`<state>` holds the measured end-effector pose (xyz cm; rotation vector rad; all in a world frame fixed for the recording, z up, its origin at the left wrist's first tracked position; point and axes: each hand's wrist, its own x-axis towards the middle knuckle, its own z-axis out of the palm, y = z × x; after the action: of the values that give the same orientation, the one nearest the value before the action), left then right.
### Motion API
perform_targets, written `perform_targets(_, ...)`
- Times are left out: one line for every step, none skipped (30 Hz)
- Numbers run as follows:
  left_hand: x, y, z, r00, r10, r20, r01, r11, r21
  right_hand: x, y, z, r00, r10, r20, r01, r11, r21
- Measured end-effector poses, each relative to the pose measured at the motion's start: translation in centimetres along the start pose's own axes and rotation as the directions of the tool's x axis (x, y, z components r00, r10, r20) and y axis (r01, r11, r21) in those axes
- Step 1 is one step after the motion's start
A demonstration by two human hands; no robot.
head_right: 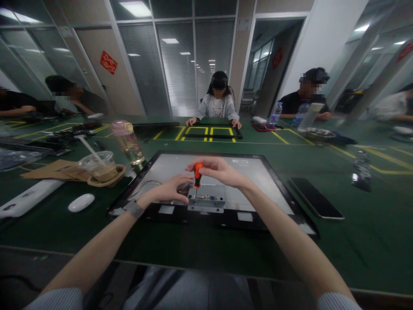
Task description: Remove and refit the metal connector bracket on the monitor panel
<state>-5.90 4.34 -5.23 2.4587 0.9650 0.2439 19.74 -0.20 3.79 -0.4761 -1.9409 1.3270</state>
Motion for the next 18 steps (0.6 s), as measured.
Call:
perform_targets(0.0,0.1,0.0,1.000,-0.008,0.004,0.008,1.000,0.001,0.0,-0.2,-0.1,1.000,0.001,0.021,0.000,1.000,-0.026)
perform_targets(0.0,0.1,-0.1,1.000,-0.014,0.008,0.014,1.000,0.002,-0.1,-0.3,-0.1,0.999,0.002,0.035,0.000,0.999,-0.051)
perform_targets(0.0,0.2,-0.1,1.000,-0.018,0.010,0.018,1.000,0.005,-0.1,-0.4,-0.1,0.999,-0.003,0.043,0.006,0.997,-0.075)
perform_targets(0.0,0.2,-0.1,1.000,-0.019,0.011,0.019,1.000,0.007,-0.1,-0.5,-0.1,0.999,-0.008,0.043,0.012,0.995,-0.100)
perform_targets(0.0,0.2,0.0,1.000,-0.018,0.011,0.018,1.000,0.007,-0.1,-0.5,-0.1,0.999,-0.011,0.036,0.015,0.992,-0.126)
perform_targets(0.0,0.1,0.0,1.000,-0.015,0.011,0.015,1.000,0.005,-0.1,-0.5,-0.1,1.000,-0.012,0.025,0.015,0.988,-0.154)
perform_targets(0.0,0.1,0.0,1.000,-0.012,0.012,0.012,1.000,0.001,-0.1,-0.5,0.0,1.000,-0.011,0.008,0.012,0.983,-0.182)
perform_targets(0.0,0.1,0.0,1.000,-0.010,0.011,0.010,1.000,-0.003,-0.1,-0.6,0.0,1.000,-0.011,-0.014,0.008,0.977,-0.211)
perform_targets(0.0,0.1,0.0,1.000,-0.010,0.012,0.010,1.000,-0.007,-0.1,-0.6,0.1,0.999,-0.016,-0.038,0.006,0.971,-0.240)
perform_targets(0.0,0.1,0.0,1.000,-0.010,0.012,0.010,1.000,-0.008,-0.1,-0.6,0.1,0.998,-0.022,-0.058,0.005,0.963,-0.269)
perform_targets(0.0,0.1,-0.1,1.000,-0.009,0.012,0.009,1.000,-0.007,-0.1,-0.7,0.1,0.997,-0.030,-0.074,0.007,0.956,-0.294)
perform_targets(0.1,0.1,-0.1,1.000,-0.009,0.012,0.009,1.000,-0.005,-0.2,-0.8,0.2,0.996,-0.037,-0.082,0.010,0.951,-0.309)
perform_targets(0.1,0.1,-0.1,1.000,-0.009,0.012,0.009,1.000,-0.003,-0.2,-1.0,0.2,0.996,-0.036,-0.077,0.010,0.950,-0.313)
perform_targets(0.1,0.1,-0.1,1.000,-0.010,0.013,0.010,1.000,-0.001,-0.3,-1.1,0.2,0.997,-0.034,-0.066,0.012,0.952,-0.307)
perform_targets(0.1,0.1,-0.1,1.000,-0.011,0.012,0.011,1.000,0.001,-0.3,-1.3,0.2,0.998,-0.030,-0.047,0.014,0.954,-0.298)
perform_targets(0.1,0.1,0.0,1.000,-0.014,0.009,0.014,1.000,0.002,-0.3,-1.4,0.3,0.999,-0.021,-0.025,0.012,0.954,-0.298)
perform_targets(0.1,0.0,0.0,1.000,-0.016,0.007,0.016,1.000,0.002,-0.4,-1.6,0.3,1.000,-0.014,-0.006,0.011,0.953,-0.302)
perform_targets(0.1,0.0,0.1,1.000,-0.017,0.005,0.017,1.000,0.000,-0.4,-1.7,0.3,1.000,-0.003,0.008,0.006,0.950,-0.312)
